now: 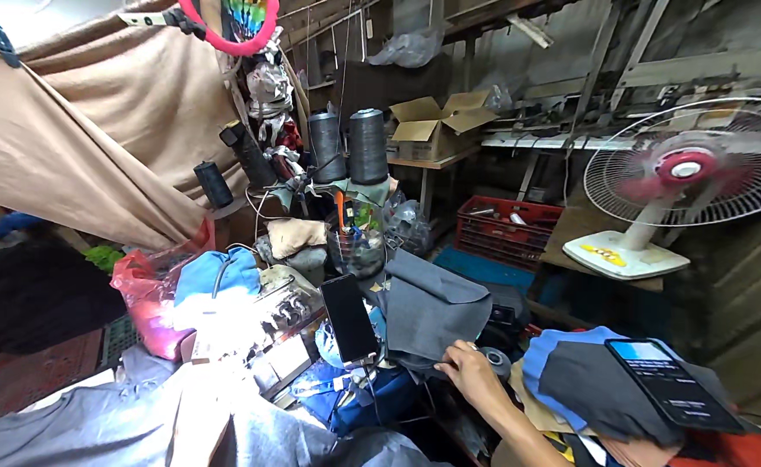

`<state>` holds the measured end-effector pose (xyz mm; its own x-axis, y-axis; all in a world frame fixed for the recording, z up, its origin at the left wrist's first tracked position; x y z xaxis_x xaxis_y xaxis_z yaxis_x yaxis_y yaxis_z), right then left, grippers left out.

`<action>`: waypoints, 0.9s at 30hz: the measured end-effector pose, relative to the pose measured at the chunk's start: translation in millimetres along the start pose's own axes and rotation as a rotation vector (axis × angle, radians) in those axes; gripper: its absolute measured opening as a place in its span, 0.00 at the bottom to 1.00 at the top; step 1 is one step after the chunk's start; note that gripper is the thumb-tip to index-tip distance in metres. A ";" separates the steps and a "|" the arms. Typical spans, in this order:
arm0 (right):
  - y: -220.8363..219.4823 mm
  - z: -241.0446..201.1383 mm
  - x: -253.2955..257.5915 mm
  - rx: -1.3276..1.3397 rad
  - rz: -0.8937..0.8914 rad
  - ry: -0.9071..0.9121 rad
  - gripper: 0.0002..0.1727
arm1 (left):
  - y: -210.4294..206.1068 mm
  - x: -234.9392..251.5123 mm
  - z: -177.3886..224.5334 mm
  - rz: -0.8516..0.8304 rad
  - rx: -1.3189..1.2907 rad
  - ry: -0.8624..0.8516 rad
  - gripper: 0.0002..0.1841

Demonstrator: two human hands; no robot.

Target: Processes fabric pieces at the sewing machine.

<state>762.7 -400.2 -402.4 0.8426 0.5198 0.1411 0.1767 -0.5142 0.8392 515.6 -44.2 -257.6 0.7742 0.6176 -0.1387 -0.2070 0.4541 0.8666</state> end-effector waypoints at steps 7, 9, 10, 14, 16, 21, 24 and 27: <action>52.2 -17.5 56.0 -0.099 -0.282 0.036 0.12 | -46.4 60.9 -94.3 0.554 0.111 -0.528 0.19; 103.1 -31.7 87.4 -0.165 -0.130 0.073 0.09 | -37.7 46.6 -82.5 0.581 0.142 -0.433 0.20; 132.4 -43.1 98.9 -0.184 -0.047 0.103 0.09 | -28.8 31.6 -68.7 0.621 0.134 -0.361 0.19; 221.1 -108.7 88.7 -0.193 0.254 0.327 0.07 | -32.0 -27.6 -45.6 0.671 0.019 -0.224 0.24; 224.3 -132.3 64.9 -0.180 0.279 0.437 0.06 | -47.0 -48.1 -22.3 0.551 -0.134 -0.304 0.22; 130.0 -108.7 27.3 -0.070 0.008 0.408 0.11 | -122.1 -57.8 41.3 0.057 -0.542 -0.501 0.14; 71.5 -87.5 -0.7 0.071 -0.196 0.291 0.19 | -174.6 -56.4 66.4 -0.317 -0.863 -0.390 0.14; 40.2 -85.5 -27.8 0.159 -0.192 0.322 0.21 | -213.6 -54.6 88.5 -0.542 -1.102 -0.225 0.15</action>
<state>702.9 -377.1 -327.7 0.5883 0.7910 0.1680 0.4132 -0.4727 0.7784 570.4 -231.7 -392.7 0.9790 0.1088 -0.1724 -0.1360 0.9786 -0.1545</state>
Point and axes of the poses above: each hand's wrist, its own x-axis towards the middle knuckle, its own y-axis out of the back of the hand, z = x × y, the point moved 7 cm from there along x, towards the middle knuckle, and after that the axes turned 10 degrees about -z, right-handed, at the moved point
